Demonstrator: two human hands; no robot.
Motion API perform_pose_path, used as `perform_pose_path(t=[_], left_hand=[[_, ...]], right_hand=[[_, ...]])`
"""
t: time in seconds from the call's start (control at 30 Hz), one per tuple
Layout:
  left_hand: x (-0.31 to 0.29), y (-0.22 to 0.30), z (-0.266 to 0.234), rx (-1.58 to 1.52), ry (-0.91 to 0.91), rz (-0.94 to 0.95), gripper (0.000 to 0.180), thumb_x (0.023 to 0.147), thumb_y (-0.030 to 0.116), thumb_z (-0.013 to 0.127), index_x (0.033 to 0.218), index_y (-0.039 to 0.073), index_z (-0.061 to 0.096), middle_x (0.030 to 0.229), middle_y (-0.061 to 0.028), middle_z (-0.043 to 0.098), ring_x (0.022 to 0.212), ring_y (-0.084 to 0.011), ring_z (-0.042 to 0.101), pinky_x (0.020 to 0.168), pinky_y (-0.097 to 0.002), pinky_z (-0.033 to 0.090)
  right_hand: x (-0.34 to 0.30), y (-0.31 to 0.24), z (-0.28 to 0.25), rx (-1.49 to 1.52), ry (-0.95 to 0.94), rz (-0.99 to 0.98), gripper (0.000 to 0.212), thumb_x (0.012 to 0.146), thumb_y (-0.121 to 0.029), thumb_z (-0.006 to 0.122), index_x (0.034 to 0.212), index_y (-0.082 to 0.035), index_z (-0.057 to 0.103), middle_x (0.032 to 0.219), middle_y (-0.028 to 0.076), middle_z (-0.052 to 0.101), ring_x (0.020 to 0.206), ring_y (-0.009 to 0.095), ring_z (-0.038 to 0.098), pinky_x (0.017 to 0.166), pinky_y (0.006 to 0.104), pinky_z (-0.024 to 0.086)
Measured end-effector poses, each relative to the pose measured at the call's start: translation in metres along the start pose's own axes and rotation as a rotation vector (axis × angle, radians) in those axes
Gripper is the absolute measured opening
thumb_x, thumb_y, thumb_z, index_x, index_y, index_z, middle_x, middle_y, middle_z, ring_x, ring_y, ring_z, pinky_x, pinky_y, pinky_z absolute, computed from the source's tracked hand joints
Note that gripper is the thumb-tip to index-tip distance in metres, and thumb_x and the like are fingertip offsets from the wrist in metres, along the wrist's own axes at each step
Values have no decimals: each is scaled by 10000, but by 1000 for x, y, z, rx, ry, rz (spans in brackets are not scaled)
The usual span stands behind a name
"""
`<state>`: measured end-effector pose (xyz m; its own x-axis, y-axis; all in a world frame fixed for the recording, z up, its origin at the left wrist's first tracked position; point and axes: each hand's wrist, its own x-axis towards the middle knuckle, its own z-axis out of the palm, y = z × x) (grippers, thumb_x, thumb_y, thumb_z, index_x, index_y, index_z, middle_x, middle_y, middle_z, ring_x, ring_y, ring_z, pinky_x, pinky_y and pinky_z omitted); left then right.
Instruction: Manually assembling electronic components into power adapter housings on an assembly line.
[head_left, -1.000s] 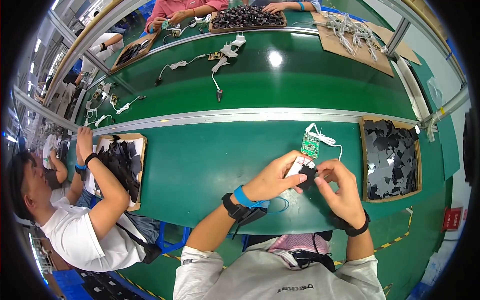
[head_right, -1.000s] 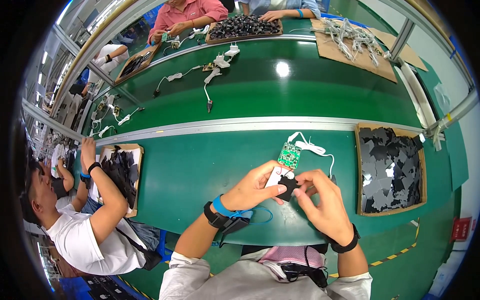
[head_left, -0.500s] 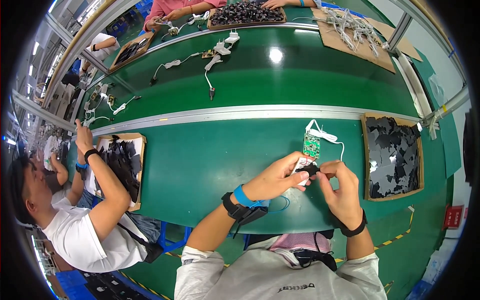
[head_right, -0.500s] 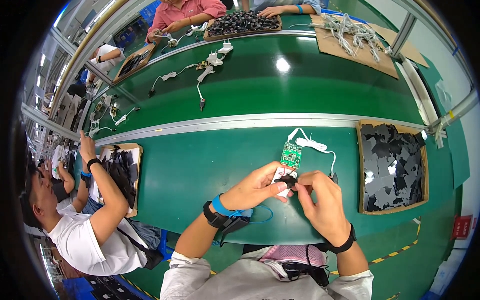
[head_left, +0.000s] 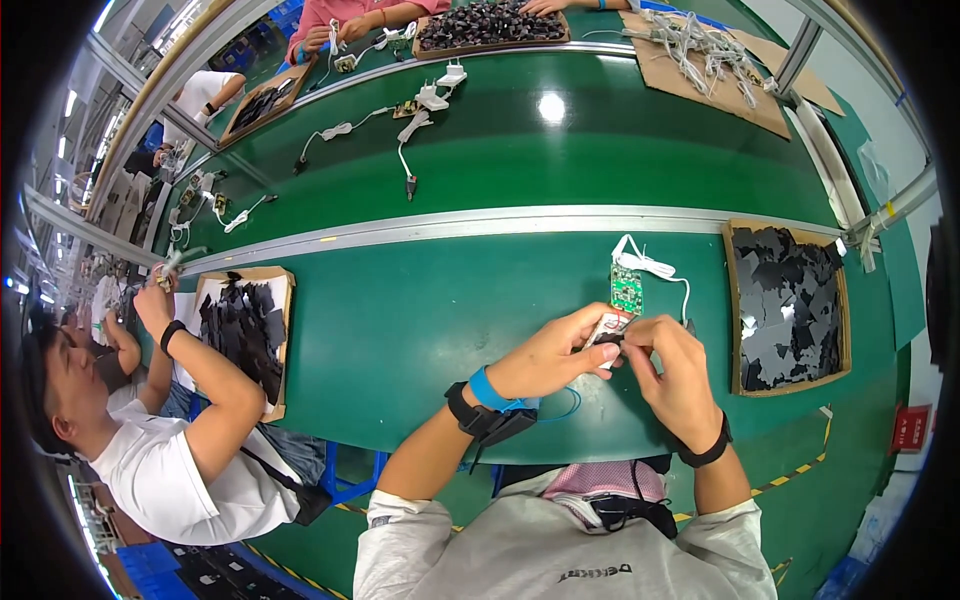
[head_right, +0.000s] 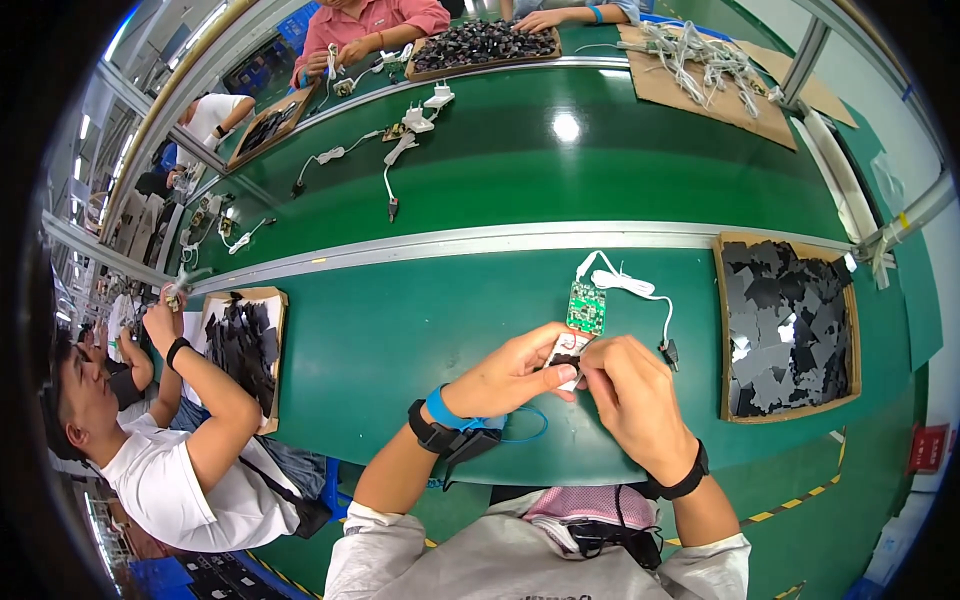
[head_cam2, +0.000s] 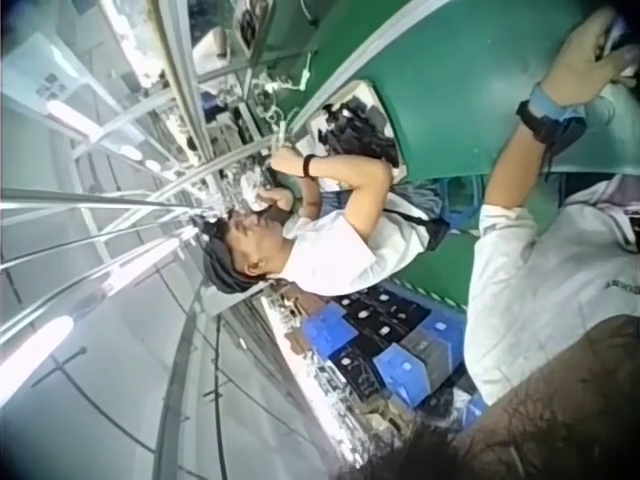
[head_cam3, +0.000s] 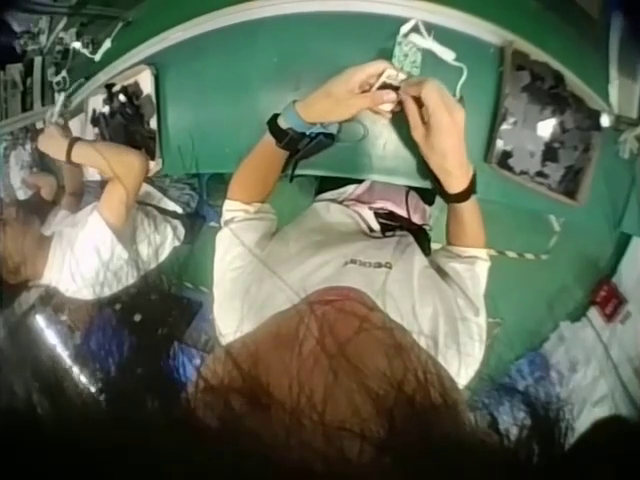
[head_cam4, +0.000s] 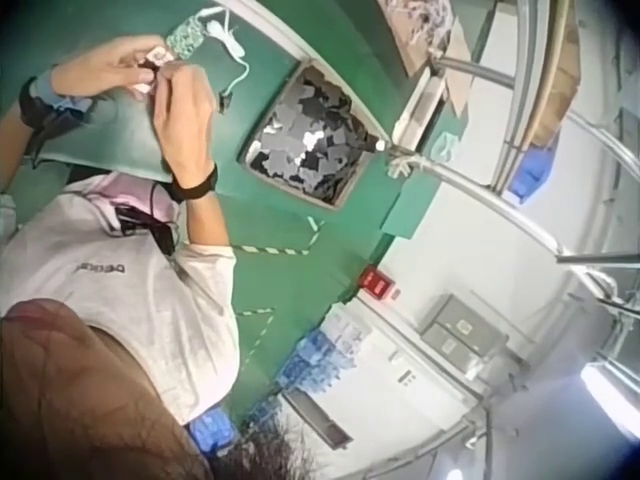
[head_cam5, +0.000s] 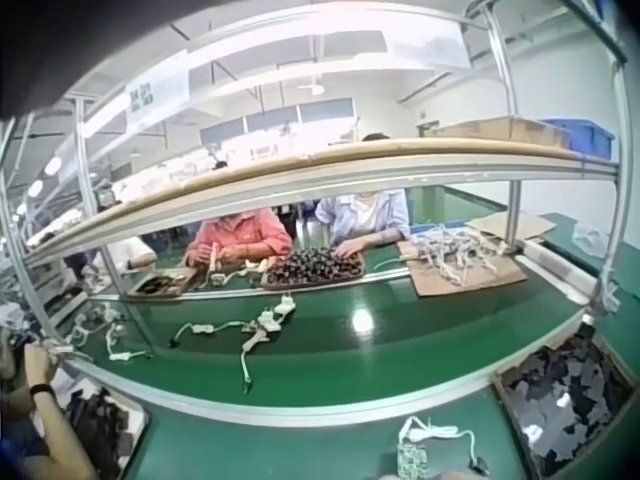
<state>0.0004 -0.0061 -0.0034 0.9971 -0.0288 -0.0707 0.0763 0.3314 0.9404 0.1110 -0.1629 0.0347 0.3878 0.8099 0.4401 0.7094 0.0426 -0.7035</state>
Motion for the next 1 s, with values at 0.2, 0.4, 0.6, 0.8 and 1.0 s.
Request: perform_pose_path(t=[0.2,0.4,0.6,0.8,1.0], left_hand=[[4,-2,1,5,35,18,367,998,157,529,1323,17,432,1168,-69,581,1046,-137,581,853,-317,554],[6,-7,2,21,96,21,342,995,152,535,1299,14,462,1138,-71,599,1026,-138,602,817,-311,565],[6,-6,4,36,141,-36,311,996,131,517,1282,17,480,1129,-69,606,975,-149,627,765,-306,574],[4,8,8,341,-27,-106,268,984,117,504,1237,35,531,963,-62,678,848,-149,672,653,-275,557],[9,6,18,439,152,-127,233,967,129,523,1178,48,581,855,-54,696,752,-108,649,588,-251,518]], right_hand=[[2,0,-3,-79,17,-79,222,738,143,655,875,3,551,847,121,622,742,271,611,641,333,486],[-2,5,0,-63,3,-47,230,726,149,651,873,3,552,859,114,607,752,276,592,628,348,474],[-4,7,-8,-221,-39,-97,306,700,146,651,956,-13,594,953,125,596,807,284,585,659,364,476],[11,-1,-26,-497,-120,-138,426,649,56,718,1042,-81,628,1177,93,561,1084,305,555,872,419,475],[10,5,-48,-612,-225,-173,468,608,50,712,1049,-79,629,1139,70,602,1162,301,526,963,425,451]])
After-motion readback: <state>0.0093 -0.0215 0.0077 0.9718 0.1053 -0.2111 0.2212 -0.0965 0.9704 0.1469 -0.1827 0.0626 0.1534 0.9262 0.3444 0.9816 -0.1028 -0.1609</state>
